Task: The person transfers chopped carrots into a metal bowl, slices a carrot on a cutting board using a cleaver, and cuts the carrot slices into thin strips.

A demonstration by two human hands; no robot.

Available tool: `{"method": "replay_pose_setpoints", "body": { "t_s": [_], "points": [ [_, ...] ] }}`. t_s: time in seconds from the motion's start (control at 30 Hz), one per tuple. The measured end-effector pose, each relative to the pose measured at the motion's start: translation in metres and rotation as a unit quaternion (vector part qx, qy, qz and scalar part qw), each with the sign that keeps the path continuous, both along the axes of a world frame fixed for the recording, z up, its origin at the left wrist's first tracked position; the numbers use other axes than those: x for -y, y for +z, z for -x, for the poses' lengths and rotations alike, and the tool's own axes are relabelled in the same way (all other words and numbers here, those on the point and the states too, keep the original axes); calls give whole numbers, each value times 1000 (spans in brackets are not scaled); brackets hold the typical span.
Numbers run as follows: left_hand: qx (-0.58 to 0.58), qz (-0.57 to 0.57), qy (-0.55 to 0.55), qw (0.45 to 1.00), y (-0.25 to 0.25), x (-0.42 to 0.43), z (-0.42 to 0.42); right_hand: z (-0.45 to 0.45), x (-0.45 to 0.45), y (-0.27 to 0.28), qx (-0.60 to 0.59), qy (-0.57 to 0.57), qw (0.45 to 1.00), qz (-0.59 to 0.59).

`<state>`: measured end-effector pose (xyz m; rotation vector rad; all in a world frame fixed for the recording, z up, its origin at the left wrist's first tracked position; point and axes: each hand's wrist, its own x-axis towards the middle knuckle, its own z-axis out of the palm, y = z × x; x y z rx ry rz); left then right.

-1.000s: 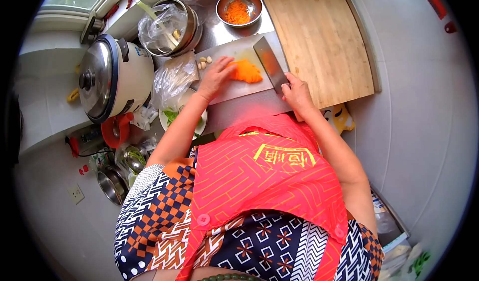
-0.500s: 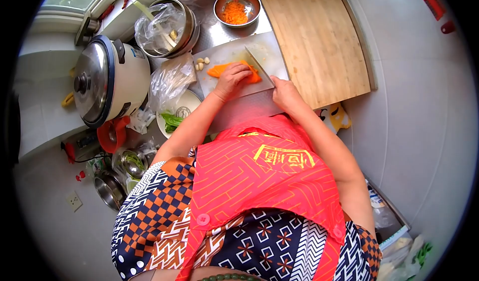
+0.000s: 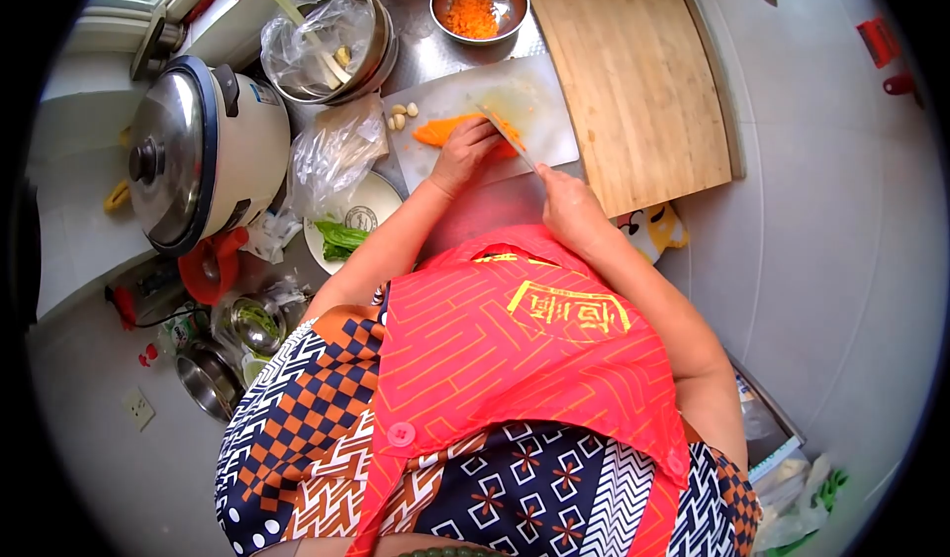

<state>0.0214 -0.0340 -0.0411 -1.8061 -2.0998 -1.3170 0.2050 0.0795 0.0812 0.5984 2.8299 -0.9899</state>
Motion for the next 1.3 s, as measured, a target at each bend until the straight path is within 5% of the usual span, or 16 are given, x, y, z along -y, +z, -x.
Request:
{"method": "replay_pose_setpoints", "body": {
  "t_s": [0.5, 0.97, 1.3],
  "points": [
    [15, 4, -5, 1000, 5, 2, 5, 22, 2, 24, 138, -17, 990, 9],
    [11, 1, -12, 1000, 7, -1, 7, 25, -7, -26, 70, -27, 997, 6],
    [12, 3, -14, 1000, 1, -1, 6, 24, -19, 13, 78, 20, 996, 30]
  ]
}}
